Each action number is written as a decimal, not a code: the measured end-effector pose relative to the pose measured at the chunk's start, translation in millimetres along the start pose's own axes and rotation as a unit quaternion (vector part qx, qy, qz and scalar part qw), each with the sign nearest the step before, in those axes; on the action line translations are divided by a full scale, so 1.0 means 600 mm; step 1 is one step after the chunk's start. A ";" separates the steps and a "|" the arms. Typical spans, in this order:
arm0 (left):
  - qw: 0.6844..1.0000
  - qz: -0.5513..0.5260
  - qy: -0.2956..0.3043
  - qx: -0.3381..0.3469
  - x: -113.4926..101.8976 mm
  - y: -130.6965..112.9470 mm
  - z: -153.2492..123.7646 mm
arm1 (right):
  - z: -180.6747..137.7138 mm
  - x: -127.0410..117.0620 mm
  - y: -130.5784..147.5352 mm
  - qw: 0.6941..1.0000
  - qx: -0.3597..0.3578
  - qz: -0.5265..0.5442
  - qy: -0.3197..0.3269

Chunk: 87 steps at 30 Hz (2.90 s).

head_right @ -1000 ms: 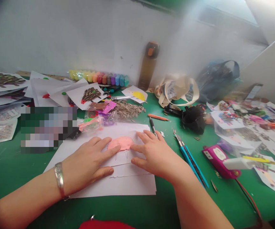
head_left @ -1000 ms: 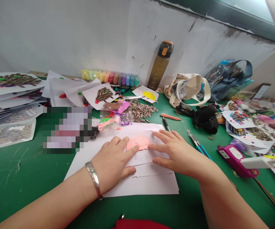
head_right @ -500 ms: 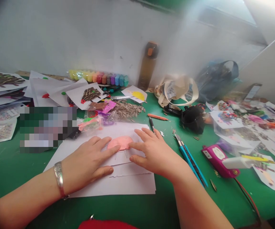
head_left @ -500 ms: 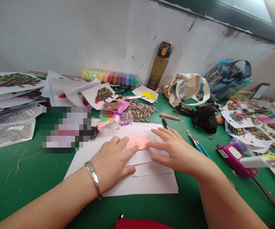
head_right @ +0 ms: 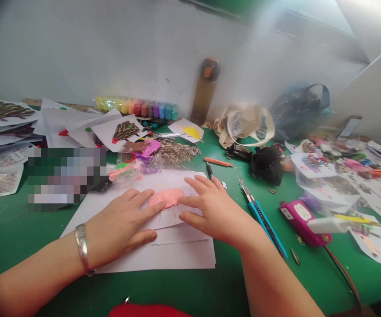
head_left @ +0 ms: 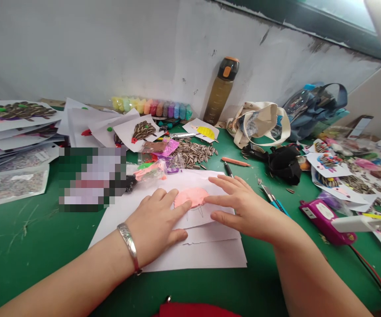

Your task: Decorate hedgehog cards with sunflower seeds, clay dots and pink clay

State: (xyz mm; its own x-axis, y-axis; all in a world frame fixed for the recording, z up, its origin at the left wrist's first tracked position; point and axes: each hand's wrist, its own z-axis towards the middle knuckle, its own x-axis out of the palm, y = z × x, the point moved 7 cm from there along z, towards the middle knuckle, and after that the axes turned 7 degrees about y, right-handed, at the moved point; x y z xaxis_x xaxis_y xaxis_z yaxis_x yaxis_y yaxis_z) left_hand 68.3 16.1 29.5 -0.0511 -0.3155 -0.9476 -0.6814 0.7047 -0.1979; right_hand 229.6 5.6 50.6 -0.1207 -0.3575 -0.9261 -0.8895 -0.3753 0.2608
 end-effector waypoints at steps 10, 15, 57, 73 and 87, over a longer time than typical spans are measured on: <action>1.000 0.001 0.007 -0.005 -0.001 -0.001 0.002 | 0.004 0.015 0.005 0.999 0.005 0.008 0.040; 1.000 0.000 0.003 -0.005 0.000 0.000 0.002 | 0.001 0.005 0.003 1.000 -0.005 0.025 0.016; 1.000 -0.003 -0.005 -0.001 -0.002 -0.002 -0.001 | 0.007 0.006 0.016 0.999 -0.023 0.022 0.003; 1.000 0.002 -0.004 0.001 -0.003 -0.003 0.000 | 0.003 0.003 0.009 0.999 -0.016 0.037 0.019; 1.000 0.006 -0.005 0.001 -0.001 -0.003 -0.002 | 0.006 0.008 0.006 0.998 -0.026 0.053 0.022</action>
State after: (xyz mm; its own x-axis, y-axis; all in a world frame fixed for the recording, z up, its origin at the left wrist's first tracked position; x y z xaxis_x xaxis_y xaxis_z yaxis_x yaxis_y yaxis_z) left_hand 68.5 14.3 30.7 -0.0521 -0.3001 -0.9525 -0.6798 0.7093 -0.1863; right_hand 224.3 5.6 46.1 -0.1924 -0.4348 -0.8798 -0.8489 -0.3760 0.3714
